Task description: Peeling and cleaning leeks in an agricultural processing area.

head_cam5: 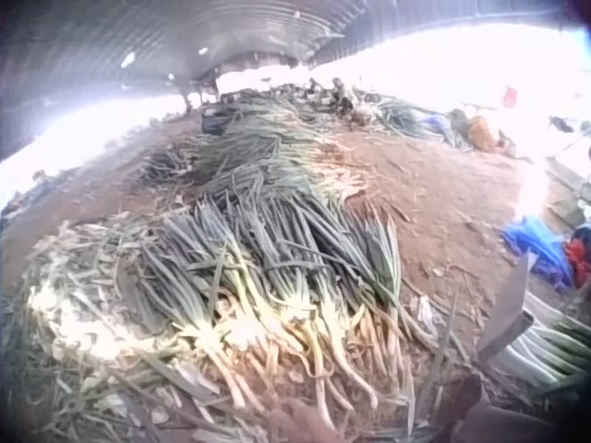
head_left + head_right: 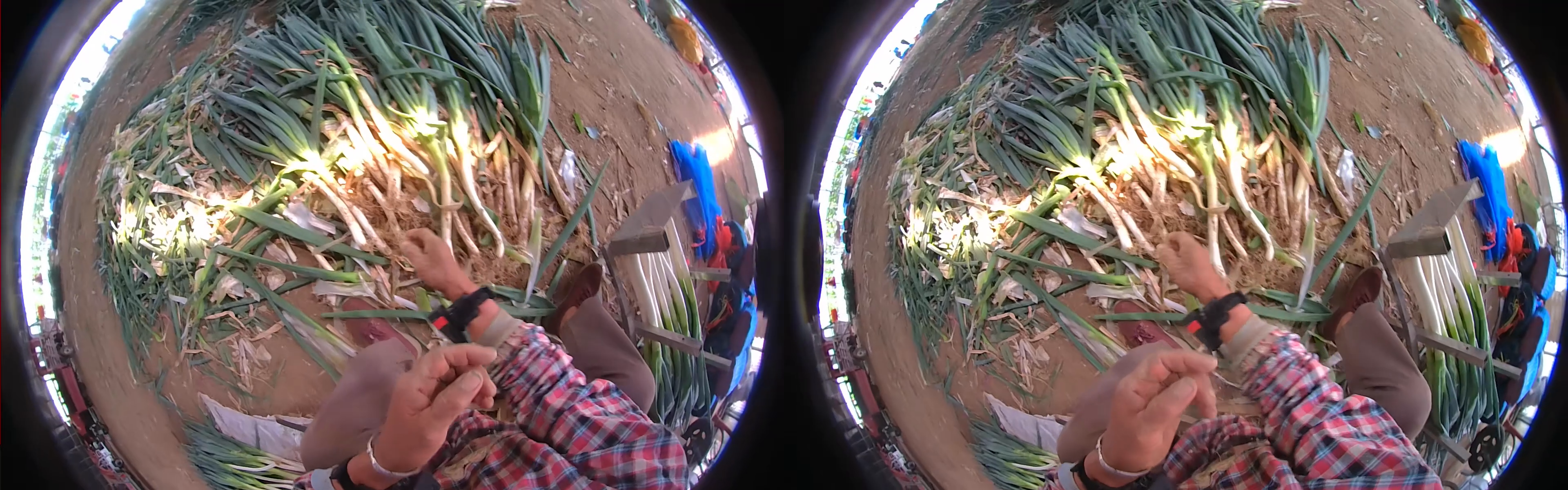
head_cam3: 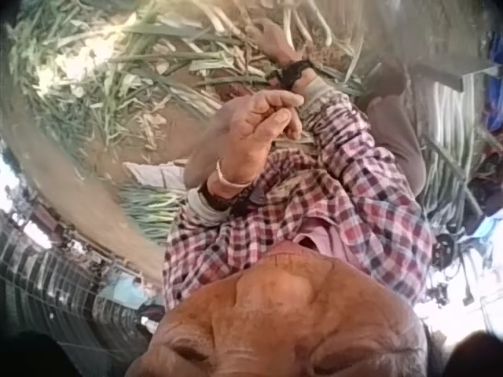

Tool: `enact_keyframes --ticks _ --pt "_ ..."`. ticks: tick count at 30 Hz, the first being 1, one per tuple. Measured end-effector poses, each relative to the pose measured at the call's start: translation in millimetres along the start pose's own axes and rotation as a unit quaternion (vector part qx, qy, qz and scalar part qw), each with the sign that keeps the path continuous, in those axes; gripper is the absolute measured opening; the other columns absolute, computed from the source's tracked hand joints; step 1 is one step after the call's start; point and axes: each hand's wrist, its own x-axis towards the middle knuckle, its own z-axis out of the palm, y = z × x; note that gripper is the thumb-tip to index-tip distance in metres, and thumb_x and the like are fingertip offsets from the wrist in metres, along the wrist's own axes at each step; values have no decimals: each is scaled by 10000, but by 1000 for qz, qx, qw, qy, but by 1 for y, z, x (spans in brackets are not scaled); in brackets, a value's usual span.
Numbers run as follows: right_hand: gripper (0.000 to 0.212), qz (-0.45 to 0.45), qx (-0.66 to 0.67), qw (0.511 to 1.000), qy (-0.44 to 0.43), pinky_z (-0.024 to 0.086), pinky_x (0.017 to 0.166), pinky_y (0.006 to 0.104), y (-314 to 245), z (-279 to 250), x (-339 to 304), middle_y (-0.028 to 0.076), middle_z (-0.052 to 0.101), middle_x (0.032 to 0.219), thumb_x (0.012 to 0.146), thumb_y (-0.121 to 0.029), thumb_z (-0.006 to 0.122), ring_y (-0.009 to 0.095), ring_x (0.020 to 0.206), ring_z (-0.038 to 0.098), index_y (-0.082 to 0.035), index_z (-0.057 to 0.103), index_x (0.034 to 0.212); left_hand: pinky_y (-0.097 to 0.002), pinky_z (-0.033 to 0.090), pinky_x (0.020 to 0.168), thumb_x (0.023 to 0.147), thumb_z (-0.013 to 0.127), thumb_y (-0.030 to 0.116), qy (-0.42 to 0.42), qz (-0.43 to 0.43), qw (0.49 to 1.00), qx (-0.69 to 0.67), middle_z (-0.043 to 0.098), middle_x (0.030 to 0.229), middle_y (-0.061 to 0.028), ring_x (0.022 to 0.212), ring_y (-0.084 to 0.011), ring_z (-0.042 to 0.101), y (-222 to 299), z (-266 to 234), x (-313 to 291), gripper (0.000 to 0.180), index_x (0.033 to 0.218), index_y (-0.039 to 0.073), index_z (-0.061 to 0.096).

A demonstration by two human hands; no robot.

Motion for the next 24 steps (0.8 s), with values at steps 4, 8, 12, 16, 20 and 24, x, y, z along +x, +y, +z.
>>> enact_keyframes --ticks 4,8,12,16,20,24 --pt "487 66 -71 994 -46 467 862 351 40 68 65 248 645 994 839 -286 638 302 946 626 82 541 1142 -217 443 599 990 449 111 0 144 989 -30 585 823 -59 685 -89 531 -2 -18 -3 249 1177 -36 524" --pt "406 154 79 985 -18 389 410 362 -1 102 96 87 575 669 857 -325 625 165 496 510 75 587 916 -228 458 601 984 461 102 -7 165 985 -48 593 831 -76 682 -102 540 9 -39 -5 245 1168 -45 529" --pt "253 198 253 931 -170 269 386 261 -73 82 82 -6 422 533 919 -266 542 100 414 350 -64 531 768 -259 461 722 950 447 78 92 50 993 -48 604 822 -113 759 -154 580 23 -51 -10 271 1181 -50 509" --pt "226 147 300 887 -320 270 384 242 -82 3 -21 -37 435 579 950 -276 518 75 448 378 -56 529 900 -298 452 813 954 514 221 235 114 942 -211 599 1066 -65 952 -166 581 22 -72 2 369 1272 40 472" --pt "429 127 171 898 -385 310 476 213 -96 -79 -161 -45 451 662 952 -275 514 48 556 418 -15 489 1293 -360 390 947 938 542 384 370 110 905 -177 537 1226 -35 1097 -161 523 4 -103 22 457 1270 77 479" --pt "444 156 139 885 -417 368 522 250 -96 -137 -243 9 519 700 945 -263 530 92 583 468 -14 483 1309 -374 459 913 952 419 530 93 191 951 -225 575 1172 -52 1034 -211 563 27 -88 16 543 1236 77 511"
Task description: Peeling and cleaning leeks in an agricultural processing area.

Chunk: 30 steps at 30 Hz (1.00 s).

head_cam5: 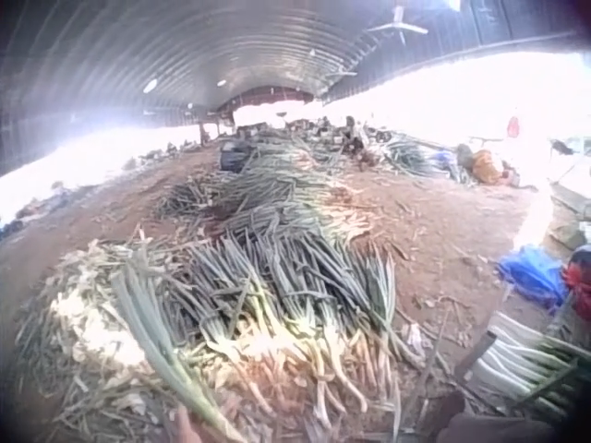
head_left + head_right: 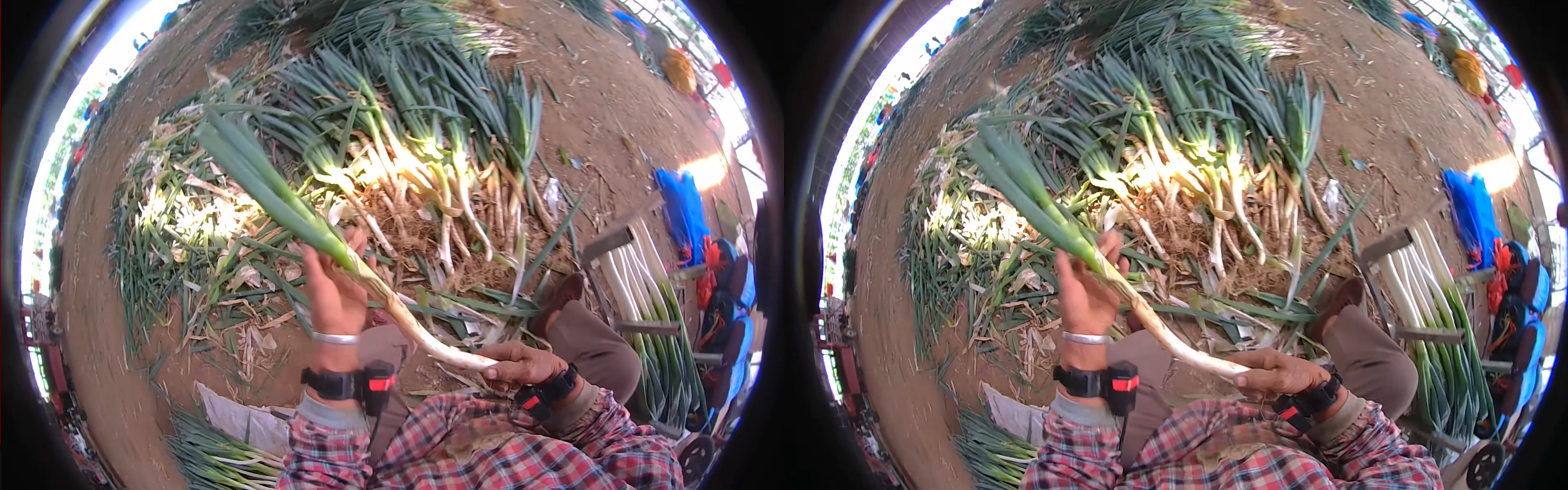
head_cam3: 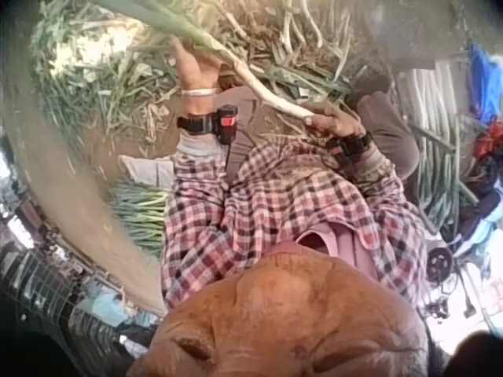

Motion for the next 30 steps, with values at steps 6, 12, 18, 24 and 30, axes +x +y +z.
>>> enact_keyframes --ticks 6,12,18,24,30 --pt "455 -179 -391 894 125 463 698 360 3 48 -28 148 590 858 885 -289 606 267 781 592 -20 512 1240 -435 457 966 951 406 548 -172 78 981 -54 605 1053 -54 1047 -223 569 -11 52 -71 580 1275 73 479" --pt "230 -340 -531 675 383 472 603 397 -37 106 0 138 565 827 853 -239 615 305 687 585 -46 547 958 -363 526 847 900 631 251 -92 127 973 169 611 989 -72 922 -191 598 -32 89 -109 418 1233 42 489" --pt "166 -376 -540 663 357 468 552 428 0 86 -26 105 555 728 837 -242 599 316 642 591 -79 566 845 -330 519 827 928 584 176 -38 199 956 214 645 965 -117 926 -205 626 1 99 -131 284 1138 -10 544" --pt "170 94 -713 656 229 527 724 452 132 -31 -69 135 675 973 792 -185 577 332 926 645 -74 672 879 -402 505 905 977 490 242 -166 235 932 223 606 1151 -128 1025 -216 604 59 88 -141 405 1299 2 441" --pt "357 -363 -200 905 95 450 838 293 -40 105 -36 55 612 1028 947 -283 577 130 953 548 -15 548 1181 -437 420 1011 991 415 261 -277 127 928 213 564 1229 -237 1172 -335 542 26 97 -167 495 1375 -44 349"
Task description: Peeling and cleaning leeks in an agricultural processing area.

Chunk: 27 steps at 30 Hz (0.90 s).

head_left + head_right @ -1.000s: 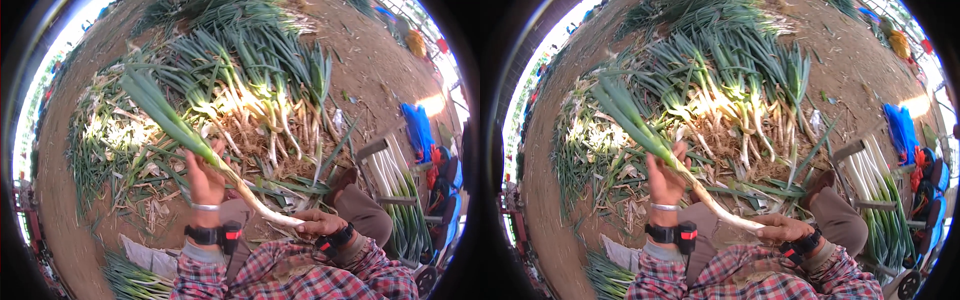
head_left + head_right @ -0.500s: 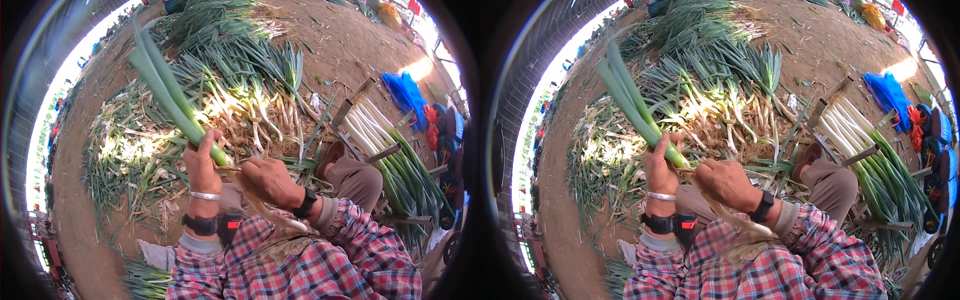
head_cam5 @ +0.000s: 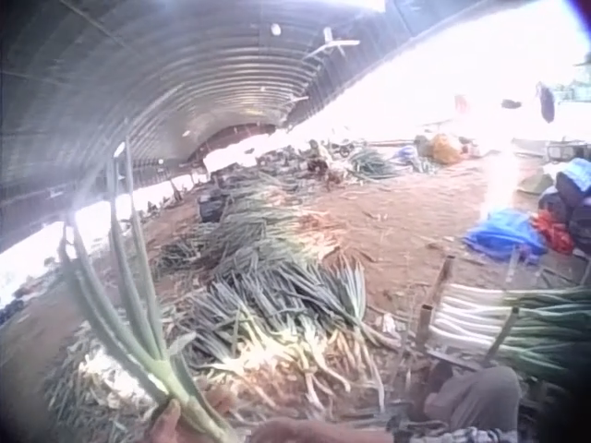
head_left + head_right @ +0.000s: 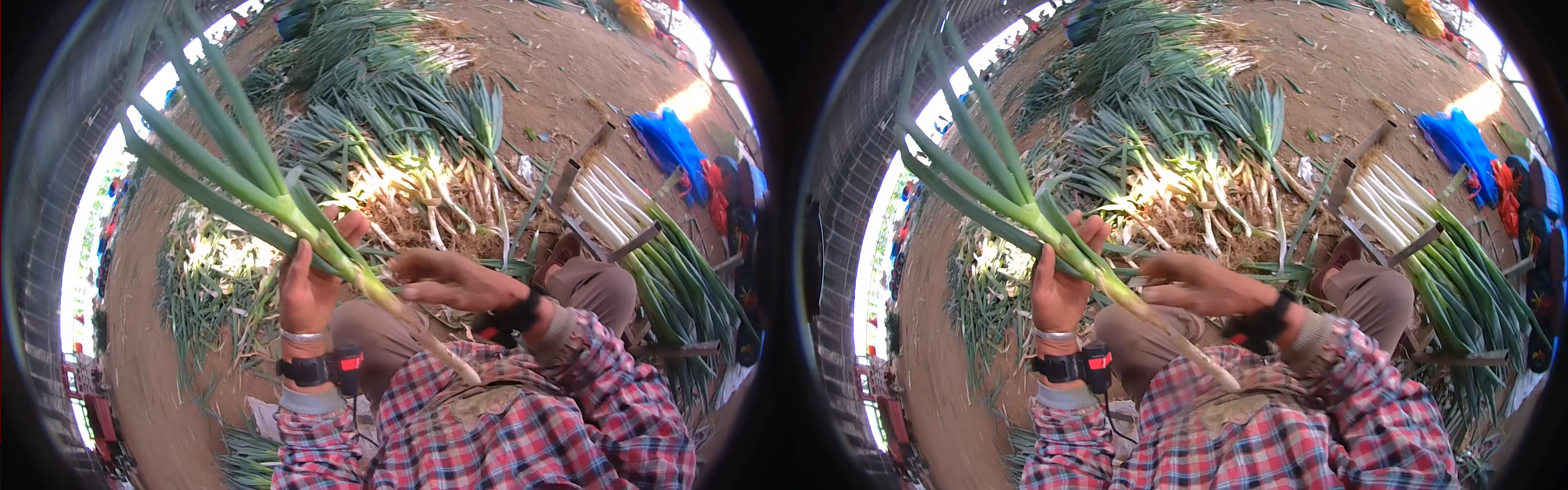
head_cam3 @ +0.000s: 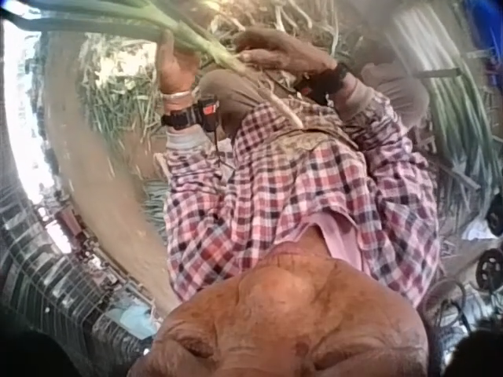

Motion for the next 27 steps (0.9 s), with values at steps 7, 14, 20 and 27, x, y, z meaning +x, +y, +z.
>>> enact_keyframes --ticks 7,14,20,27 --pt "280 -49 39 992 110 468 769 269 -12 18 33 42 591 899 830 -131 715 110 853 562 17 557 1007 -406 397 1023 969 496 250 -29 -42 999 -17 514 1306 -207 1230 -310 494 -15 14 8 503 1345 -69 394" --pt "364 65 97 993 -18 440 799 254 -3 -3 44 -12 567 948 806 -162 739 78 891 535 -18 517 1055 -396 432 1001 977 473 274 -7 -22 1000 -2 492 1333 -207 1179 -289 534 -22 10 6 478 1339 -28 400" --pt "283 -27 186 982 -14 394 899 280 -8 5 37 -2 562 994 775 -83 711 111 975 507 -50 536 995 -371 459 920 935 573 212 25 -45 994 -92 549 1204 -103 1118 -213 536 -31 17 -5 374 1237 2 505" --pt "221 18 -174 981 -79 429 648 331 7 15 -10 117 554 740 828 -146 620 160 707 527 11 569 975 -360 542 789 962 515 325 143 -35 989 21 599 1175 -182 910 -200 636 -33 10 6 346 1153 36 515"
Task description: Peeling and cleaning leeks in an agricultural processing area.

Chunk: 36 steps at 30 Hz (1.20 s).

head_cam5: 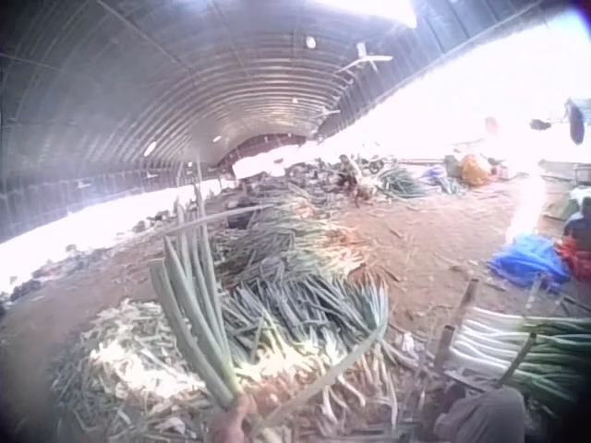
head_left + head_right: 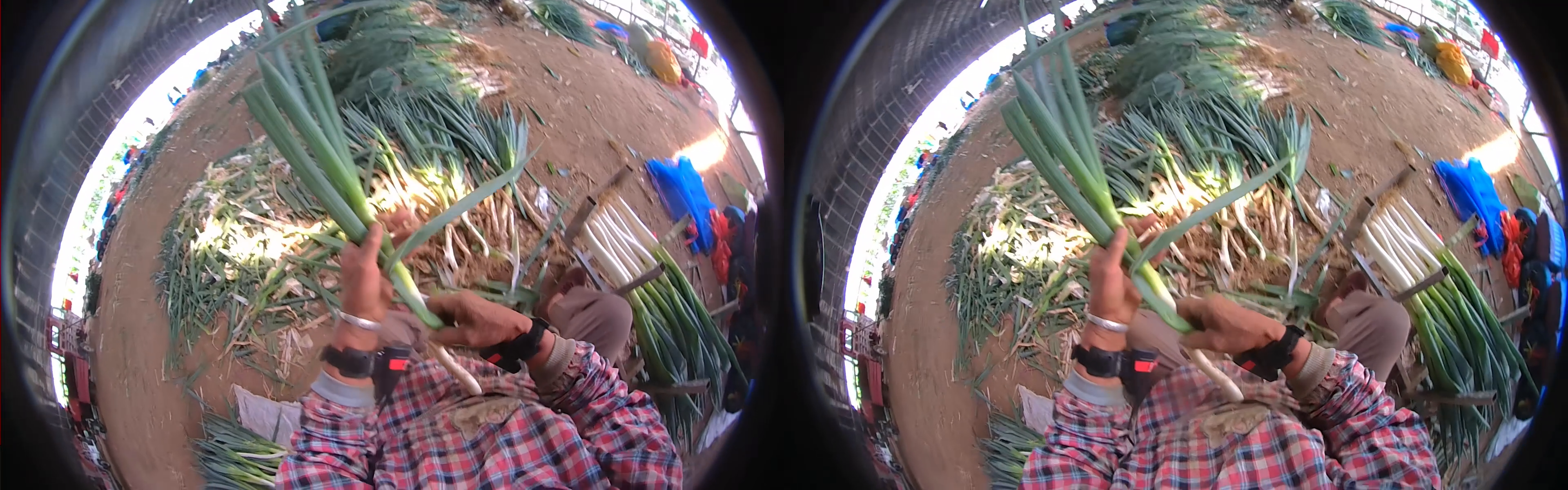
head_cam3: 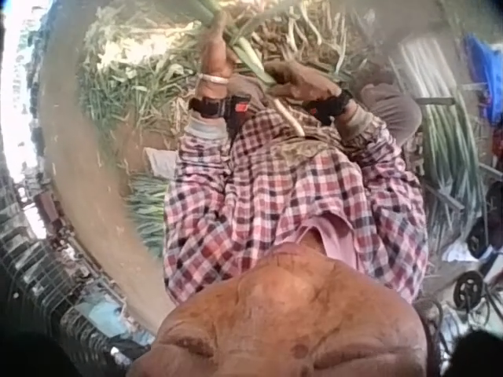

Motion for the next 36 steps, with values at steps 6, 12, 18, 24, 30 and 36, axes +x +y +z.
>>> enact_keyframes --ticks 6,12,18,24,30,36 --pt "341 228 -269 913 -206 470 690 433 140 -1 -98 171 633 801 732 -265 676 330 743 609 -12 634 956 -324 508 690 969 310 570 -22 -22 993 -111 601 1122 -121 842 -162 581 6 -33 11 582 1218 73 480" --pt "260 83 -83 990 76 499 715 332 74 -8 -31 131 644 870 880 -242 599 214 812 620 -22 621 1015 -349 524 789 977 477 272 -5 -6 998 -61 599 1128 -81 936 -180 603 8 -28 -3 320 1227 75 506" --pt "400 31 179 983 31 441 858 284 22 -3 8 62 589 1066 922 -252 609 119 983 536 5 518 1214 -319 533 741 923 575 118 2 101 995 -23 614 1009 -50 874 -145 606 29 -11 2 282 1190 43 525" --pt "443 -25 197 975 96 454 858 308 -15 -7 24 86 608 1050 892 -227 647 149 987 554 4 498 1240 -330 546 748 921 595 151 -54 98 994 15 630 1008 -41 898 -155 625 51 -8 7 251 1142 44 543" --pt "483 -96 299 945 90 443 879 298 -43 -17 65 60 602 1037 778 -107 689 152 967 562 39 513 1203 -250 472 781 911 602 177 -23 86 989 116 639 989 -39 880 -109 583 23 1 -6 253 1091 -1 605" --pt "440 10 286 956 64 440 843 278 -25 -17 36 23 605 1002 772 -97 713 121 932 556 1 556 1171 -228 467 760 856 699 166 -41 78 990 113 651 975 -37 840 -77 575 -3 10 -23 294 1076 -13 620"
